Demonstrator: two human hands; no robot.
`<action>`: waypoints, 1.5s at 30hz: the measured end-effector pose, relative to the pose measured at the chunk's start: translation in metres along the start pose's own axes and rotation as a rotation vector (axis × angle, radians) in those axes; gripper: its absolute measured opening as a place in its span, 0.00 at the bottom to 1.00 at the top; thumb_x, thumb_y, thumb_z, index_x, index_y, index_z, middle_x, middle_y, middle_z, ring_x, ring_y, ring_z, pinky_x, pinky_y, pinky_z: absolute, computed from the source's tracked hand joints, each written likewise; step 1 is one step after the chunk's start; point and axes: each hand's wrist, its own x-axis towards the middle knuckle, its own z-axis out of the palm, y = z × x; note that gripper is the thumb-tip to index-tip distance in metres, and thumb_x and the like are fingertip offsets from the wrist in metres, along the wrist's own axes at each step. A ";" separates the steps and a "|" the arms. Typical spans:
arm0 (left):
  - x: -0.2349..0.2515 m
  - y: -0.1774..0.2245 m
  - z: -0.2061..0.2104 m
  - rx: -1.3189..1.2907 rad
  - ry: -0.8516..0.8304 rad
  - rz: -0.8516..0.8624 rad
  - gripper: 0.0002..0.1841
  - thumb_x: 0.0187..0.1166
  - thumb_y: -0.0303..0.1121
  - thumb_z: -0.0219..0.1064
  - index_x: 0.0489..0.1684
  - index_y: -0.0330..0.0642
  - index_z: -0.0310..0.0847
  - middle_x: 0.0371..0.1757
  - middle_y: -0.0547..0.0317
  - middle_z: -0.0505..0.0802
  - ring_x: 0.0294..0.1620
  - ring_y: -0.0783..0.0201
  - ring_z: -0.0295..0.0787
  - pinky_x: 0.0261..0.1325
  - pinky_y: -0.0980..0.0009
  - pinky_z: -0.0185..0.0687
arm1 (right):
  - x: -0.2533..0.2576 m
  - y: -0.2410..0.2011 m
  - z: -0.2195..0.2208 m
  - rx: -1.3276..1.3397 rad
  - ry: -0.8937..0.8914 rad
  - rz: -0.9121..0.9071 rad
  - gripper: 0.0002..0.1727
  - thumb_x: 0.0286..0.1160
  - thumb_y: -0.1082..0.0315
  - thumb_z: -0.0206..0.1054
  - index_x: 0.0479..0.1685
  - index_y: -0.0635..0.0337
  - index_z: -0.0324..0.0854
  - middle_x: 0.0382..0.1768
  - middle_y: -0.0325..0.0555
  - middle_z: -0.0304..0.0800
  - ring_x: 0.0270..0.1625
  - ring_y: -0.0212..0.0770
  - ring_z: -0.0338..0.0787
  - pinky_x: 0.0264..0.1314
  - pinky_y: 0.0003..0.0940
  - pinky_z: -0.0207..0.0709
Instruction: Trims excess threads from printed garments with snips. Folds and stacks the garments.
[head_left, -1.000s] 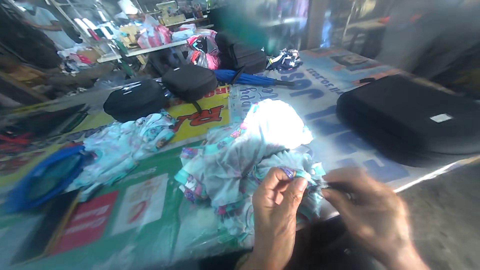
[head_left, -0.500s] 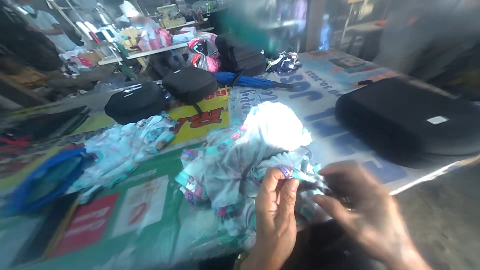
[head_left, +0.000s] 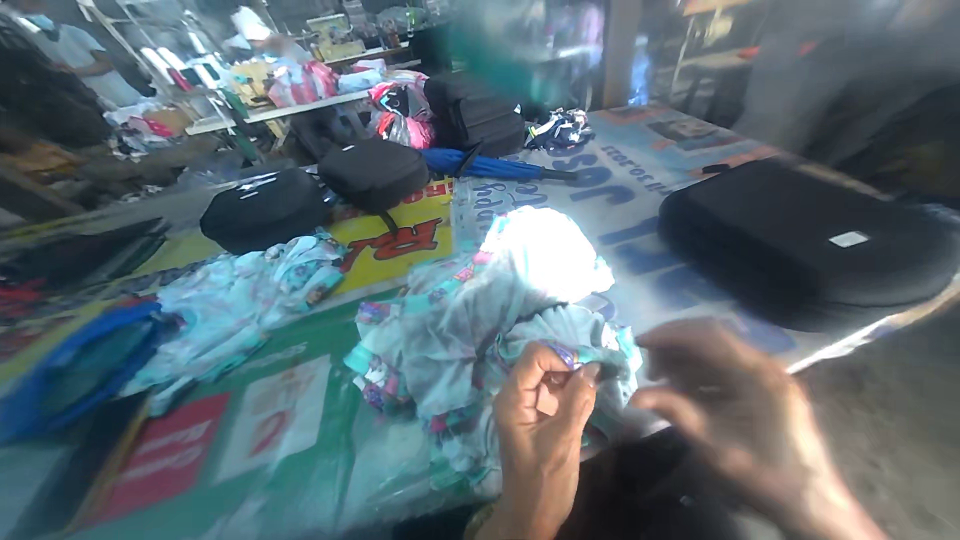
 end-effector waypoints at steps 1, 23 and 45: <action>-0.001 0.001 0.002 -0.008 -0.005 -0.027 0.05 0.75 0.20 0.68 0.37 0.42 0.84 0.35 0.67 0.89 0.37 0.78 0.87 0.45 0.80 0.87 | 0.001 -0.002 0.009 -0.066 0.002 -0.055 0.21 0.75 0.51 0.74 0.50 0.61 0.85 0.36 0.38 0.88 0.32 0.17 0.78 0.33 0.08 0.72; -0.015 -0.002 0.007 0.162 -0.193 0.130 0.09 0.79 0.21 0.65 0.47 0.38 0.91 0.43 0.63 0.91 0.46 0.78 0.86 0.51 0.82 0.84 | -0.024 -0.025 -0.023 0.157 -0.083 0.182 0.06 0.76 0.68 0.69 0.40 0.62 0.83 0.29 0.33 0.84 0.31 0.12 0.79 0.31 0.06 0.71; -0.017 0.016 0.004 -0.013 -0.037 0.116 0.07 0.82 0.30 0.68 0.51 0.48 0.87 0.46 0.71 0.91 0.47 0.81 0.87 0.53 0.83 0.85 | -0.017 -0.021 0.004 -0.410 0.128 -0.213 0.11 0.83 0.57 0.67 0.51 0.55 0.82 0.42 0.45 0.92 0.41 0.33 0.88 0.39 0.23 0.76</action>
